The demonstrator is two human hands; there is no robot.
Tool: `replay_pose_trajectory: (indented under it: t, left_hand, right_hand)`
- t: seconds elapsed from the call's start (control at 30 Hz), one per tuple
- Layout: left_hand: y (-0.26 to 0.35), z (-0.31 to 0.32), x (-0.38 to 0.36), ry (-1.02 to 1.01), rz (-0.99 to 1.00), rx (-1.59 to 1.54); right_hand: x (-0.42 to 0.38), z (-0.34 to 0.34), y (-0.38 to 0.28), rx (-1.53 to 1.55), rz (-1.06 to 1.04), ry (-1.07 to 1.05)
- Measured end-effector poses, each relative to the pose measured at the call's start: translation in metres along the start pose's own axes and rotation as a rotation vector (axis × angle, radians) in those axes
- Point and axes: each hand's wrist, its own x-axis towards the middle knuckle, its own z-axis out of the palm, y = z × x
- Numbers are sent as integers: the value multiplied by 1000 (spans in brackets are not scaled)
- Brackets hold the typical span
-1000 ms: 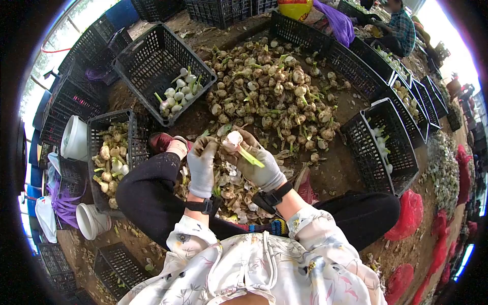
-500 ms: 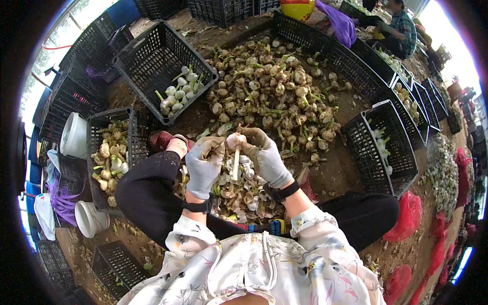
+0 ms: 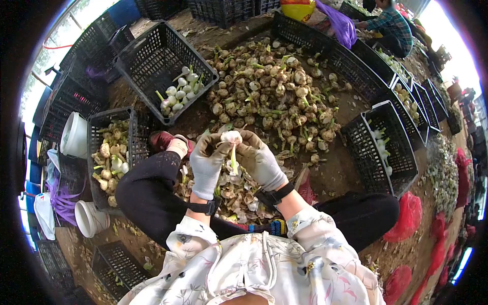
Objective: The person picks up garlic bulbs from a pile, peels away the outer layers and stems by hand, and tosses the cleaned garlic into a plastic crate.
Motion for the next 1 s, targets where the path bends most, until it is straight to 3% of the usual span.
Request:
replay_pose_trajectory:
  t: [0.03, 0.1, 0.17, 0.23, 0.27, 0.43, 0.5, 0.57, 0.67, 0.77, 0.83, 0.9, 0.97, 1.0]
  left_hand:
    - [5, -2, 1, 3, 0, 1]
    - [10, -9, 3, -22, 167, 283]
    - [-2, -12, 3, -59, 207, 260]
    - [-1, -7, 2, -94, 181, 229]
    - [-1, -3, 3, -43, 297, 350]
    - [-9, -4, 5, 22, 387, 619]
    - [-20, -8, 8, 142, 122, 299]
    - [-22, -21, 13, 208, -94, 299]
    - [-45, -34, 11, 137, -85, 261]
    - [-14, -11, 7, 78, 22, 252]
    - [-2, -5, 6, -84, 174, 188]
    - [3, -6, 6, -99, 269, 303]
    - [-6, -15, 8, -182, 388, 521]
    - [6, -12, 7, -184, 329, 503]
  right_hand:
    - [1, 2, -1, -113, -1, -1]
    - [0, 7, -11, -144, 26, 11]
    - [0, 11, -16, -393, 83, 126]
    - [-3, 10, -16, -407, 67, 146]
    - [-3, 4, -14, -386, 74, 126]
    - [-3, 2, -4, -262, 113, 87]
    - [-3, 0, -5, -236, 131, 84]
    - [-2, -3, -6, -64, 95, -18]
    - [1, -8, -5, -38, 46, -22]
    - [3, -11, -5, -10, -3, 0]
    - [2, -7, -11, -33, 25, 57]
    - [-1, -1, -15, -68, 32, 66]
    - [-1, 1, -15, -487, 21, 191]
    - [-2, -1, -14, -515, 5, 215]
